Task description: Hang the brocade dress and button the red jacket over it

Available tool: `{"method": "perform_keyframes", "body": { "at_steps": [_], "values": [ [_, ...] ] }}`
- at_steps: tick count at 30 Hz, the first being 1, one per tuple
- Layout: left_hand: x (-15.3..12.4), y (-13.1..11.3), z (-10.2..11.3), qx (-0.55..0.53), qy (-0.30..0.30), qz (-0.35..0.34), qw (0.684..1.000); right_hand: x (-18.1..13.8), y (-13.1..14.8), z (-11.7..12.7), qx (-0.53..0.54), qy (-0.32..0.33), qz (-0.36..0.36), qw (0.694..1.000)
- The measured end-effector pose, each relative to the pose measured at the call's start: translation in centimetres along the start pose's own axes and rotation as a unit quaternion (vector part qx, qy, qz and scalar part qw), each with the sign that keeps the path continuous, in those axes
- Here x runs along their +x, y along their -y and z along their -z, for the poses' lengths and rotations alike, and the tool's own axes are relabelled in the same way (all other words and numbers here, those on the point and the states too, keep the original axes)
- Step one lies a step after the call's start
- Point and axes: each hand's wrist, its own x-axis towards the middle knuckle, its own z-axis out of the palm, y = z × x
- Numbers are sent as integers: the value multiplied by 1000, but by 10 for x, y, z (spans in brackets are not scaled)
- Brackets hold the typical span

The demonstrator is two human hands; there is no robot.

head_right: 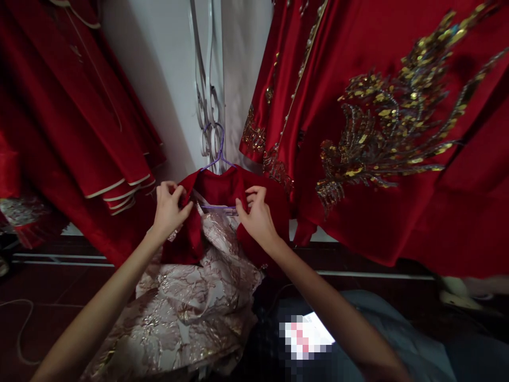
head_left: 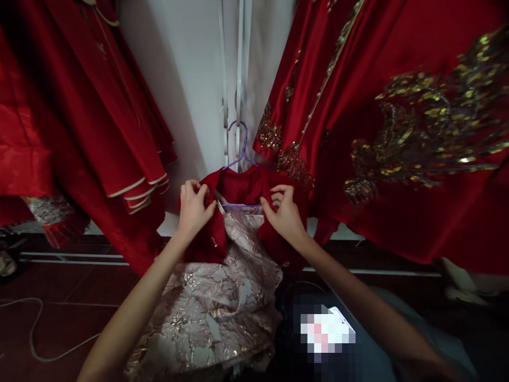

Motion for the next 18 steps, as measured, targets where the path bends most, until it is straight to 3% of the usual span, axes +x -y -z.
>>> {"method": "perform_keyframes", "body": {
  "at_steps": [3, 7, 9, 11, 13, 18],
  "values": [
    [-12, -17, -6, -116, 17, 56, 992, -7, 0, -6, 61, -25, -6, 998],
    [-11, -45, -21, -219, 134, -4, 966, -6, 6, -32, 188, 93, -12, 978],
    [-11, -52, -26, -260, 189, -24, 947, -6, 8, -41, 249, 125, -31, 960],
    [-14, -54, -30, -301, 204, -18, 931, -8, 7, -47, 294, 134, -50, 945],
    [-21, -53, -34, -339, 177, 3, 924, -12, 6, -48, 324, 123, -59, 936],
    [-44, -57, -49, -415, 40, 86, 905, -22, 1, -45, 356, 80, -80, 928]
  ]
}}
